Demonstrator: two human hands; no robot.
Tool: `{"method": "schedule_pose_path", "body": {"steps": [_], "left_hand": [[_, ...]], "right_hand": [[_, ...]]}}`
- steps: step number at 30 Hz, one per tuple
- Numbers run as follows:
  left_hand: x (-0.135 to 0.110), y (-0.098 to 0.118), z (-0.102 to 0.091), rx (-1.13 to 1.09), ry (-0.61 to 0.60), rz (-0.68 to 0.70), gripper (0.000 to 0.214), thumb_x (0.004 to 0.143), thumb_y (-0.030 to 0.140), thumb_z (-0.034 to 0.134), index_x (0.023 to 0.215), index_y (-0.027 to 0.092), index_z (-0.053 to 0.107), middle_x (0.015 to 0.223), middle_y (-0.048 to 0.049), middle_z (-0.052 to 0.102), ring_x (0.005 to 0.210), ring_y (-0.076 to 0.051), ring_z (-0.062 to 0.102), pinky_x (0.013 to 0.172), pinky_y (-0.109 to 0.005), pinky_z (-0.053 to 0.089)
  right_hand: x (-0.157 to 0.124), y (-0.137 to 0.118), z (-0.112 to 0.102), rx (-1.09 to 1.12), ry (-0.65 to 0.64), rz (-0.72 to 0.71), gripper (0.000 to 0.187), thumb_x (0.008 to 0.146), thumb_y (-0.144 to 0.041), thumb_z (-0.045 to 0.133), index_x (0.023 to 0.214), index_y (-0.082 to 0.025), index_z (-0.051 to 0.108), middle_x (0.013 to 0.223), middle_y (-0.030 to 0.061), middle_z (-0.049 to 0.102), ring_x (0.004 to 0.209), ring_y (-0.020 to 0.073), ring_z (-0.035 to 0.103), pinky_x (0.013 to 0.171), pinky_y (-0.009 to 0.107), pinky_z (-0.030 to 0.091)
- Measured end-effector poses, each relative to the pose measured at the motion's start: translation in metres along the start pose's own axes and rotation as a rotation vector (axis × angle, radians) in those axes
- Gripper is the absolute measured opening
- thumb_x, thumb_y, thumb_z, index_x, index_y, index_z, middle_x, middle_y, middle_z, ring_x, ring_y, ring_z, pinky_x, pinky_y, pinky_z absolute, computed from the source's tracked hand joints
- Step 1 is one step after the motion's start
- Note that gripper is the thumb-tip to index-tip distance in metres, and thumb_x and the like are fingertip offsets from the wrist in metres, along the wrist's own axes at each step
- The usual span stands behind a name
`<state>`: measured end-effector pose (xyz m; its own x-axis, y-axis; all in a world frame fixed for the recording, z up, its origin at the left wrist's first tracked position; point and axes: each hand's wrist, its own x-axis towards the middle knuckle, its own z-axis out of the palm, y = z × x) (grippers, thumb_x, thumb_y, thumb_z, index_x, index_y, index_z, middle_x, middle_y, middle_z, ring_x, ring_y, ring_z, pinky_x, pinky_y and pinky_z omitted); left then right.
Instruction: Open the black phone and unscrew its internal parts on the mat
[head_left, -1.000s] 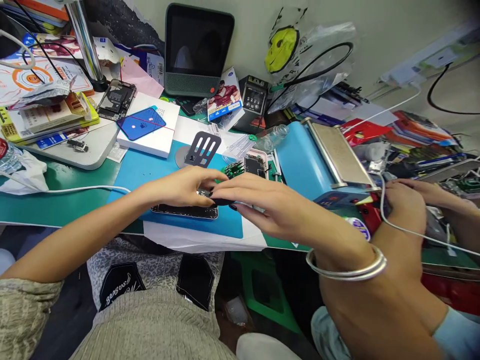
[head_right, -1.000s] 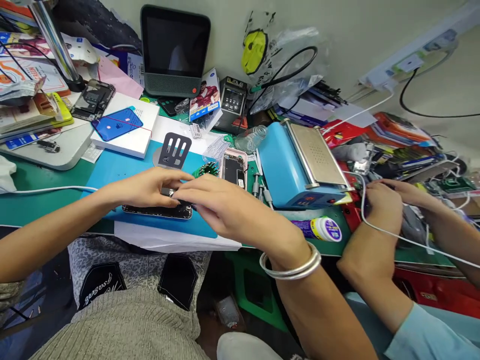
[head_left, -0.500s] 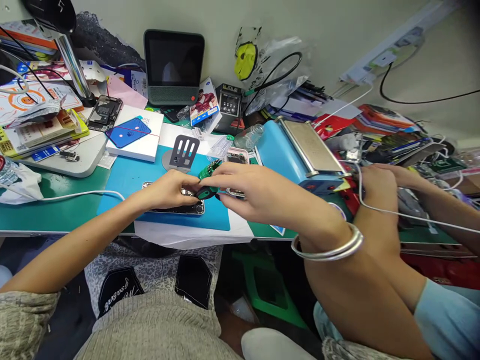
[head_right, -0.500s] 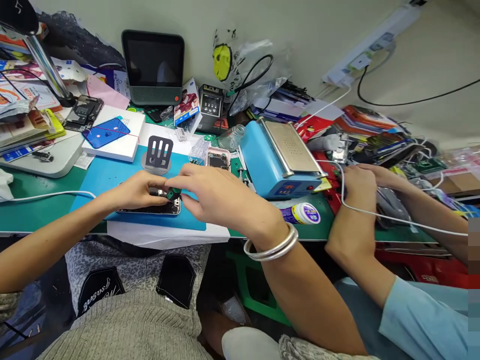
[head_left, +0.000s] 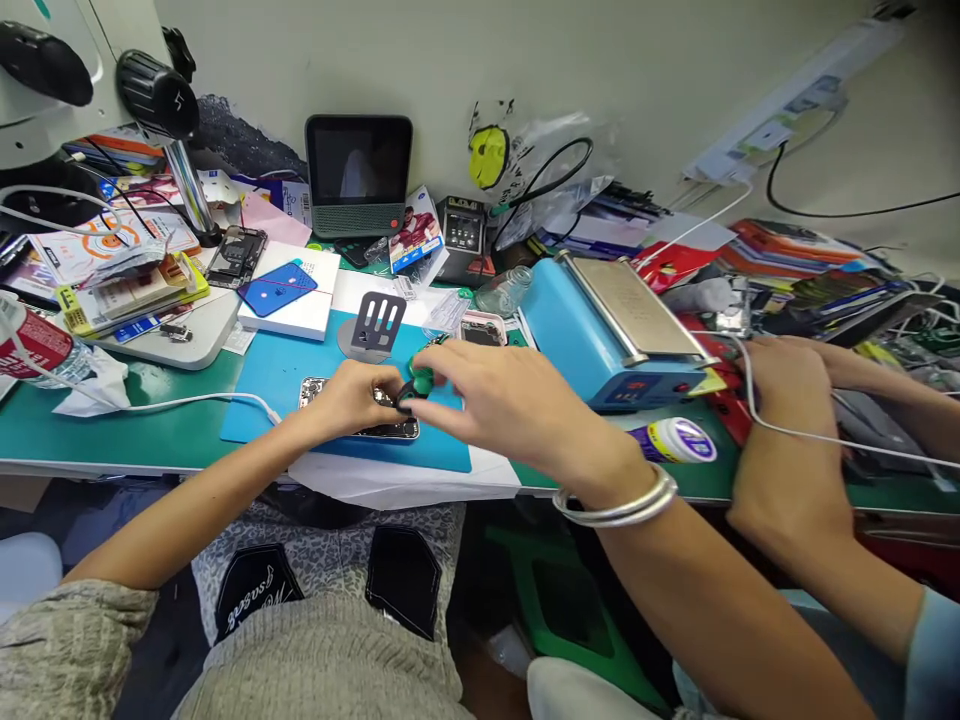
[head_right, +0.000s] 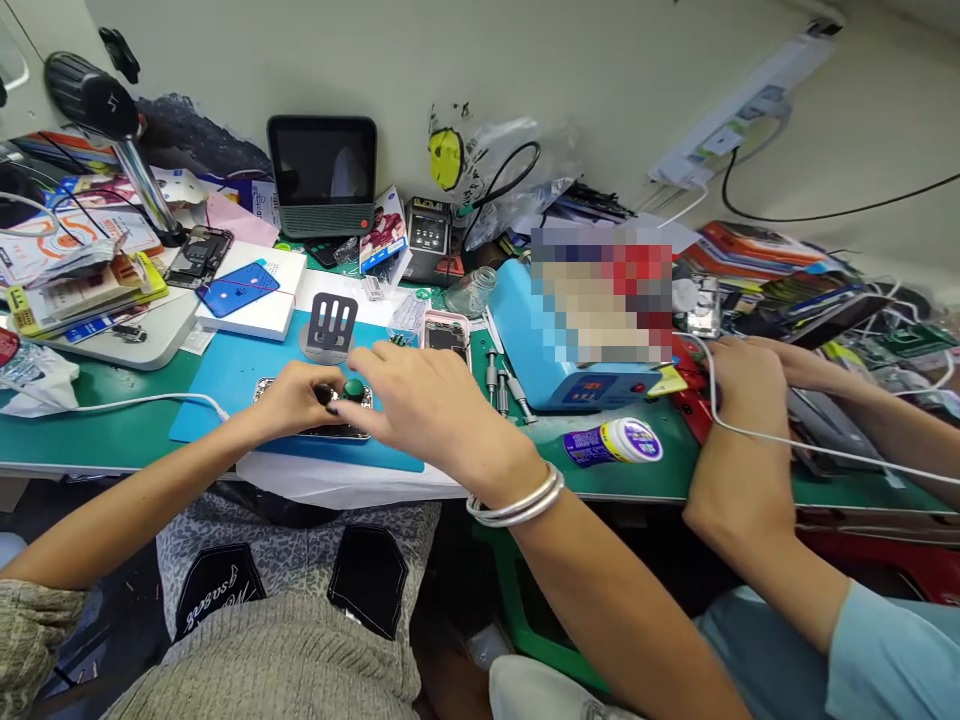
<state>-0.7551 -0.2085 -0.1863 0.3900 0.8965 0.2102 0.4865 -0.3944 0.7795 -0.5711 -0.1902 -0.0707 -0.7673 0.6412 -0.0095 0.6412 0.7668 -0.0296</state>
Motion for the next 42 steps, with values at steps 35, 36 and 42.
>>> {"method": "schedule_pose_path", "body": {"steps": [35, 36, 42], "left_hand": [[0.007, -0.001, -0.006, 0.036, 0.038, 0.043, 0.024, 0.090, 0.036, 0.071, 0.094, 0.013, 0.064, 0.093, -0.0034, 0.066, 0.087, -0.018, 0.064, 0.082, -0.037, 0.055], [0.006, -0.001, -0.006, 0.030, 0.020, 0.053, 0.024, 0.091, 0.036, 0.070, 0.097, 0.013, 0.065, 0.095, -0.0038, 0.066, 0.088, -0.018, 0.064, 0.082, -0.037, 0.055], [0.004, -0.002, -0.007, 0.042, 0.051, 0.056, 0.024, 0.092, 0.037, 0.068, 0.093, 0.013, 0.064, 0.087, -0.0022, 0.065, 0.082, -0.017, 0.063, 0.079, -0.035, 0.054]], "right_hand": [[0.003, 0.004, 0.002, 0.044, -0.027, 0.133, 0.020, 0.093, -0.030, 0.054, 0.099, -0.017, 0.068, 0.086, 0.0050, 0.064, 0.076, 0.0178, 0.057, 0.059, 0.029, 0.027], [0.003, 0.004, 0.002, 0.068, -0.025, 0.087, 0.018, 0.093, -0.026, 0.052, 0.098, -0.017, 0.068, 0.090, 0.0052, 0.064, 0.077, 0.0169, 0.057, 0.059, 0.029, 0.028], [0.003, 0.004, 0.003, 0.098, -0.021, 0.062, 0.031, 0.089, -0.031, 0.061, 0.117, -0.017, 0.062, 0.103, 0.0072, 0.066, 0.081, 0.0192, 0.059, 0.058, 0.029, 0.027]]}}
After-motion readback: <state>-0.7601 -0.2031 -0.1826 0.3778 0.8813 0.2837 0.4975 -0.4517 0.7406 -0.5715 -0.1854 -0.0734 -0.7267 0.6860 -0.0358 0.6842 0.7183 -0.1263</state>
